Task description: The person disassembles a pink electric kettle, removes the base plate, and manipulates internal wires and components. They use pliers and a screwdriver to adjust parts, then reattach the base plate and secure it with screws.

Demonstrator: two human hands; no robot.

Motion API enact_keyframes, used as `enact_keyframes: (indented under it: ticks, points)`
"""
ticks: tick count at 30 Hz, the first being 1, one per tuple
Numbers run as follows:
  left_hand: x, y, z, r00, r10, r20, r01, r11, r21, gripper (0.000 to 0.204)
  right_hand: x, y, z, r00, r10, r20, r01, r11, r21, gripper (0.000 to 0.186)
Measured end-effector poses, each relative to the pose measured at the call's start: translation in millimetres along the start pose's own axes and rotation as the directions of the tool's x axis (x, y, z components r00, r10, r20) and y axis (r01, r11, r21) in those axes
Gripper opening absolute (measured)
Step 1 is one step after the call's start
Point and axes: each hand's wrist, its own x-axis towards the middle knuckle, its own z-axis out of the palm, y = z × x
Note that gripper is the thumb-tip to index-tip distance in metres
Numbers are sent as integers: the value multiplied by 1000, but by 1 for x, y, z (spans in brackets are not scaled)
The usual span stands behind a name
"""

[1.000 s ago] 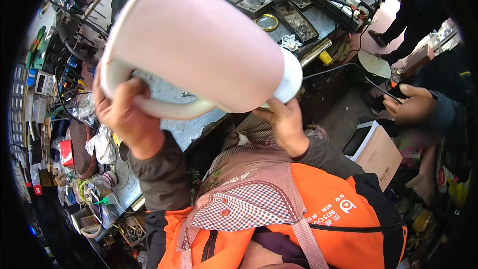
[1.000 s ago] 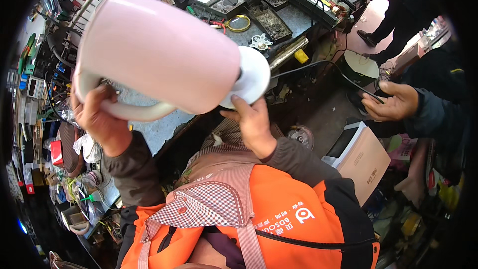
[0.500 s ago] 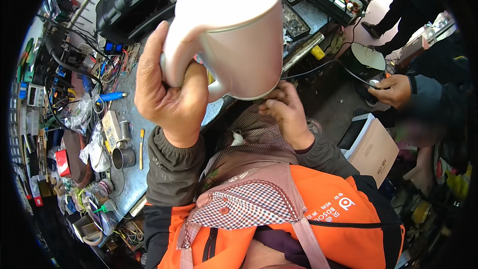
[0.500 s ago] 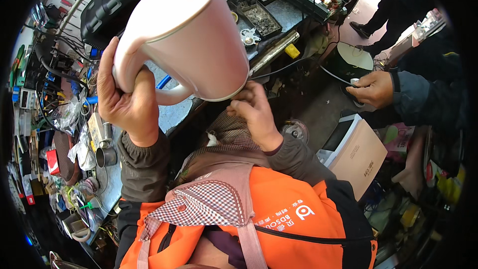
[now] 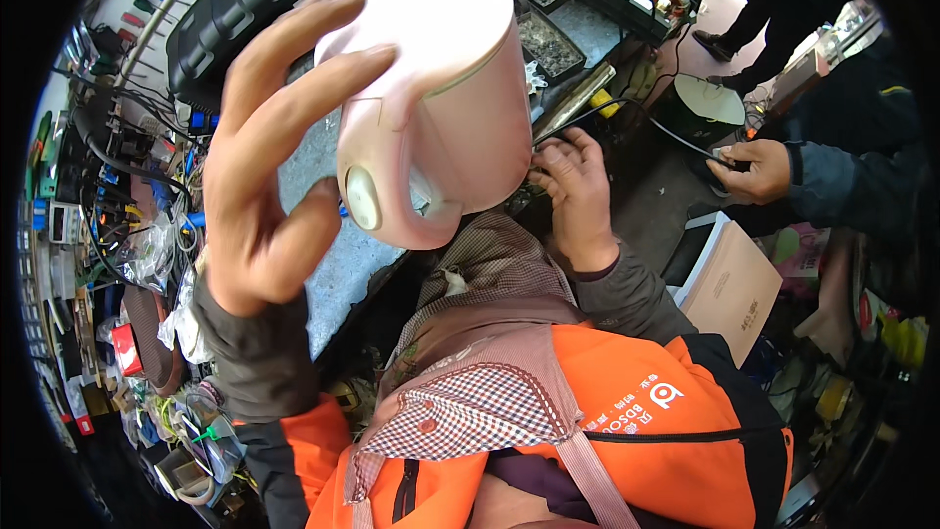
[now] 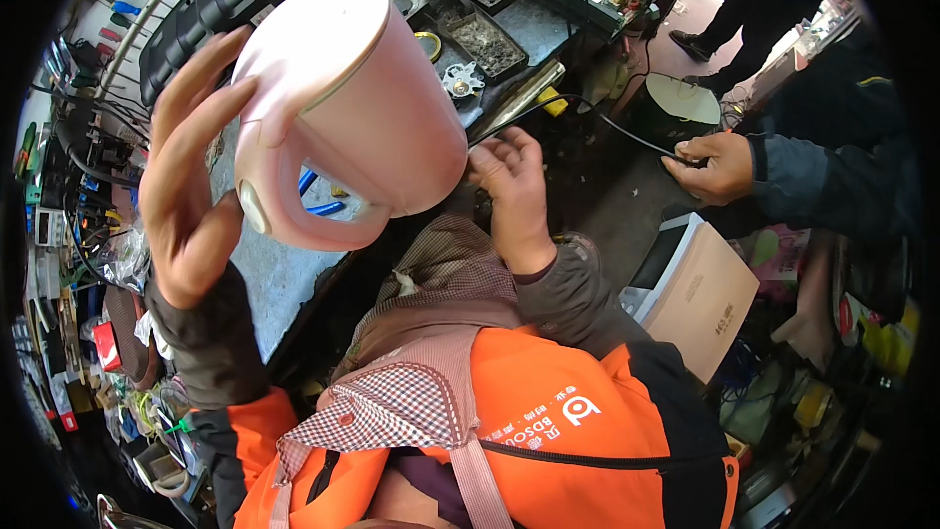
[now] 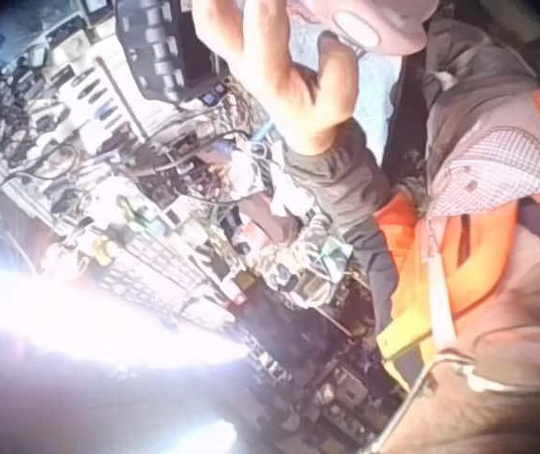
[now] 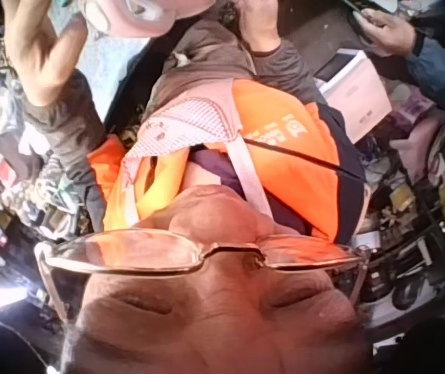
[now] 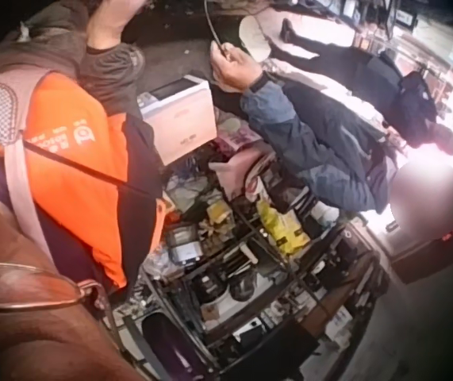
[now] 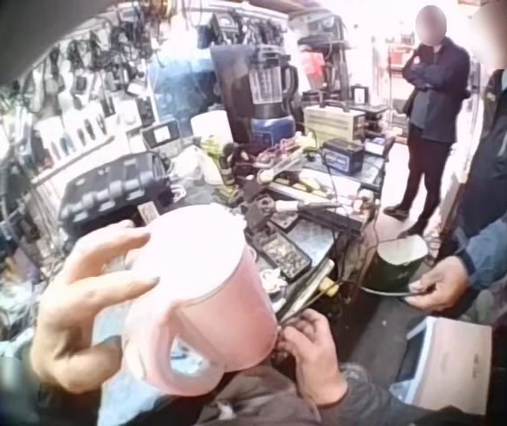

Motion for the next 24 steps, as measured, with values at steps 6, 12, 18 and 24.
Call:
enact_keyframes:
  ticks: [6,12,18,24]
  points:
    - [44,5,-11,935,104,338,-190,954,234,70,56,-13,-93,961,54,-270,66,906,419,47]
    - [65,29,11,938,195,286,-317,817,483,64,63,-55,-148,933,-204,-297,336,793,509,23]
    - [104,49,35,939,-301,164,27,543,839,48,25,-34,-137,971,-235,34,237,957,-169,18]
    - [129,39,35,973,-214,81,24,447,894,28,-27,-36,-112,979,-89,-183,157,903,400,31]
